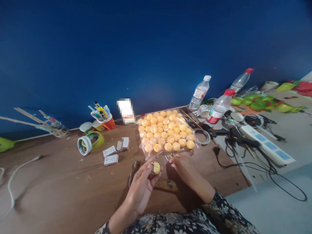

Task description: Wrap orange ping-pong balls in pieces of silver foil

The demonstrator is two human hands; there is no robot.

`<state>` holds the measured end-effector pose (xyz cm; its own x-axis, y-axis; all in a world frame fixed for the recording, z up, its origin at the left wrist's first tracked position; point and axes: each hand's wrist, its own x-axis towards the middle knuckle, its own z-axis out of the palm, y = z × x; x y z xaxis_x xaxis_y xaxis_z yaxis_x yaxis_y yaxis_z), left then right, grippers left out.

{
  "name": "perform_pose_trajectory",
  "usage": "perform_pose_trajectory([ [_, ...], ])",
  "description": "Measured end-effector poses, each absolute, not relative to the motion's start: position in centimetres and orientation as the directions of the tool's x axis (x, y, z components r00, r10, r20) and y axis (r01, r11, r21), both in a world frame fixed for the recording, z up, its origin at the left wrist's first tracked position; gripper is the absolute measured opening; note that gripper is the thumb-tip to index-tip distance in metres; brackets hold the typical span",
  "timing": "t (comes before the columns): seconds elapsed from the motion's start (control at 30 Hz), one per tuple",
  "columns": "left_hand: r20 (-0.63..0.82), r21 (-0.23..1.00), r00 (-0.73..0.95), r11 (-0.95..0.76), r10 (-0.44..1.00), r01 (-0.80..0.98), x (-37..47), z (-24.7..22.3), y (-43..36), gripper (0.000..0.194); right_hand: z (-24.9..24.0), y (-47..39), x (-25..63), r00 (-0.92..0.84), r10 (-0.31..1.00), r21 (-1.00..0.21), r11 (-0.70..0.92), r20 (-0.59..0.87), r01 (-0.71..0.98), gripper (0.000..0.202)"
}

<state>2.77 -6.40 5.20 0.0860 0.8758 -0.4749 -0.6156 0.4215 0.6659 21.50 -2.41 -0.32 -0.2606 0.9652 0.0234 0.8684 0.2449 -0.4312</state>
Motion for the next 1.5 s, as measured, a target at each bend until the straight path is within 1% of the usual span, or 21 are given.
perform_pose_trajectory([
  [0.27, -0.481, 0.658, 0.125, 0.451, 0.868, -0.603, 3.1, 5.2, -6.2, 0.034, 0.4, -2.9, 21.3, -0.238, 0.968, -0.558, 0.239, 0.076, 0.795, 0.016],
  [0.33, -0.468, 0.677, 0.124, 0.445, 0.875, -0.587, 3.2, 5.4, -6.1, 0.037, 1.1, -3.3, 21.2, -0.229, 0.969, -0.649, 0.233, 0.091, 0.724, 0.015],
  [0.4, -0.452, 0.697, 0.116, 0.432, 0.884, -0.572, 3.3, 5.5, -6.0, 0.033, 2.0, -3.8, 21.2, -0.229, 0.971, -0.855, 0.178, 0.072, 0.486, 0.010],
  [0.43, -0.449, 0.704, 0.110, 0.427, 0.887, -0.567, 3.3, 5.5, -6.0, 0.030, 2.4, -4.0, 21.1, -0.231, 0.973, -0.924, 0.113, 0.028, 0.365, 0.010],
  [0.5, -0.454, 0.709, 0.095, 0.424, 0.886, -0.563, 3.3, 5.5, -5.9, 0.026, 3.0, -4.4, 20.9, -0.237, 0.969, -0.984, -0.034, -0.076, 0.176, 0.013],
  [0.53, -0.459, 0.708, 0.086, 0.423, 0.884, -0.565, 3.3, 5.4, -5.9, 0.026, 3.3, -4.5, 20.8, -0.239, 0.964, -0.989, -0.091, -0.117, 0.119, 0.014],
  [0.6, -0.471, 0.705, 0.073, 0.424, 0.879, -0.568, 3.3, 5.4, -5.9, 0.028, 3.7, -4.7, 20.5, -0.237, 0.959, -0.988, -0.146, -0.154, 0.053, 0.015],
  [0.8, -0.476, 0.703, 0.085, 0.436, 0.876, -0.562, 3.3, 5.3, -5.9, 0.027, 5.0, -5.0, 19.7, -0.247, 0.961, -0.992, -0.130, -0.124, -0.005, 0.012],
  [1.0, -0.486, 0.693, 0.092, 0.447, 0.869, -0.565, 3.3, 5.4, -6.0, 0.027, 5.0, -4.9, 19.5, -0.253, 0.946, -0.961, -0.242, -0.204, -0.131, 0.014],
  [1.1, -0.484, 0.692, 0.092, 0.445, 0.870, -0.568, 3.4, 5.5, -6.0, 0.027, 4.8, -5.0, 19.4, -0.171, 0.972, -0.977, -0.182, -0.162, -0.108, 0.012],
  [1.17, -0.482, 0.692, 0.089, 0.441, 0.872, -0.571, 3.4, 5.4, -5.9, 0.027, 4.7, -5.0, 19.3, -0.131, 0.978, -0.980, -0.173, -0.160, -0.097, 0.011],
  [1.27, -0.482, 0.694, 0.085, 0.439, 0.872, -0.571, 3.4, 5.3, -5.9, 0.026, 4.6, -5.1, 19.2, -0.144, 0.967, -0.962, -0.233, -0.212, -0.143, 0.015],
  [1.33, -0.483, 0.695, 0.085, 0.440, 0.872, -0.569, 3.4, 5.3, -6.0, 0.025, 4.5, -5.1, 19.3, -0.151, 0.965, -0.957, -0.239, -0.215, -0.167, 0.018],
  [1.5, -0.491, 0.690, 0.099, 0.456, 0.866, -0.562, 3.3, 5.3, -6.2, 0.024, 4.5, -5.3, 19.4, -0.129, 0.978, -0.980, -0.177, -0.164, -0.093, 0.013],
])
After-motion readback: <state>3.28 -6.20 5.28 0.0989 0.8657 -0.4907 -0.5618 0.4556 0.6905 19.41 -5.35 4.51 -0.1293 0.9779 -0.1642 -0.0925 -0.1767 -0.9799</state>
